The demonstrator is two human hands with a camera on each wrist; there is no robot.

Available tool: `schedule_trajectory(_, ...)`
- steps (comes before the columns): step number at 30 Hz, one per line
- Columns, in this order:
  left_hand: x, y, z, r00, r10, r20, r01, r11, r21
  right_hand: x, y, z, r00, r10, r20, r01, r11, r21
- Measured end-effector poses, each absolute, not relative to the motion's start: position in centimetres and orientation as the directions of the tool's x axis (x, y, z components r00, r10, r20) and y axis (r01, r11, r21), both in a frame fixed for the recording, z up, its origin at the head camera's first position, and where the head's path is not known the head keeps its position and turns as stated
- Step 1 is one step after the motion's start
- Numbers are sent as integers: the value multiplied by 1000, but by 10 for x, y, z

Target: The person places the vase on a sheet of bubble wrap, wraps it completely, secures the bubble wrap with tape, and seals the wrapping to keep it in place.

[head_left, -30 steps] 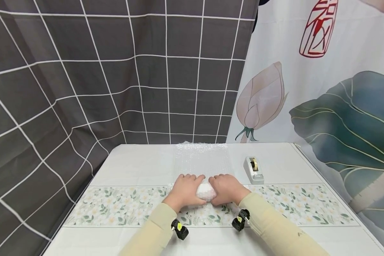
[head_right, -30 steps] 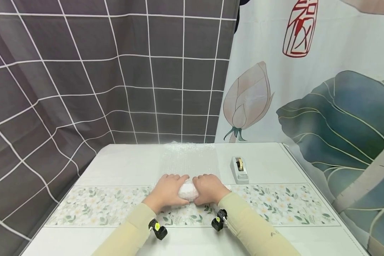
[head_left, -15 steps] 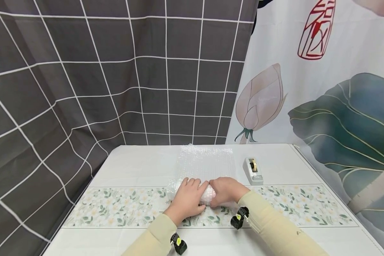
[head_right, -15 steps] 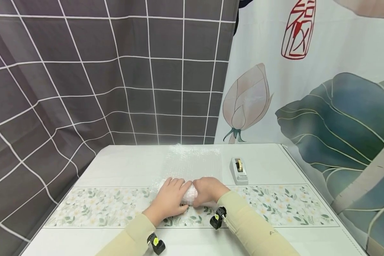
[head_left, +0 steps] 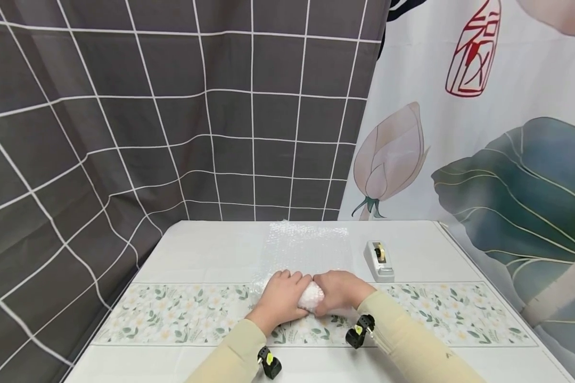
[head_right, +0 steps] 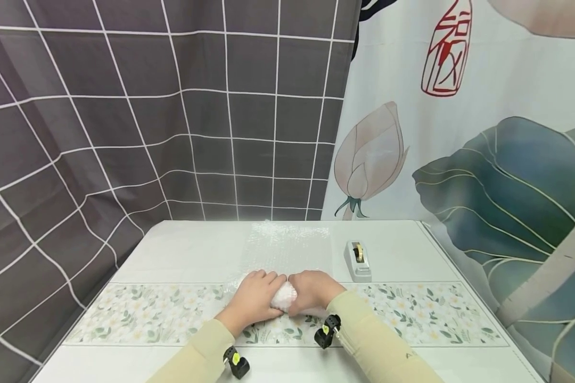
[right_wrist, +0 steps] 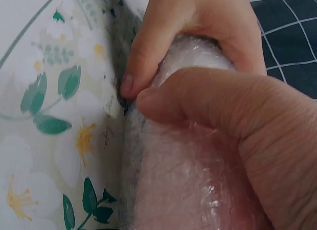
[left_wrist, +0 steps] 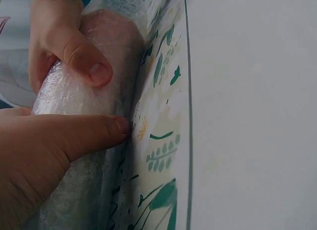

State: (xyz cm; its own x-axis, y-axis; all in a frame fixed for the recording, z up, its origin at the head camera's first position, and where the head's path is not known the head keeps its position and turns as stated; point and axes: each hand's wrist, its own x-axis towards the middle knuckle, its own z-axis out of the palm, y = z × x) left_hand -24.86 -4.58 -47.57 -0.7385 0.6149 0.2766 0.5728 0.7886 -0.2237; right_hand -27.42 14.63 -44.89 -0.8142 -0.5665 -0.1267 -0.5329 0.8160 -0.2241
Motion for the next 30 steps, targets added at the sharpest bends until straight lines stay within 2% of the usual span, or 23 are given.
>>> schedule_trajectory(5, -252, -42, -473, -745, 615, 257, 573, 788, -225, -274, 150, -449, -808, -588, -45, -578, 805, -134)
schedule_trajectory(9, -256, -39, -471, -767, 600, 227, 564, 800, -206, -272, 154, -447, -774, -632, 49, -634, 773, -42)
schedule_trajectory(17, -262, -35, -469, -826, 538, 167, 538, 842, -47, -258, 155, -446, -695, -678, 239, -681, 728, 82)
schedule_trajectory(23, -264, -37, -463, -853, 511, 103, 519, 851, 81, -248, 153, -454, -692, -674, 259, -653, 737, 173)
schedule_trajectory(30, -268, -39, -459, -866, 501, 7, 498, 859, 116, -248, 153, -463, -684, -683, 256, -646, 730, 223)
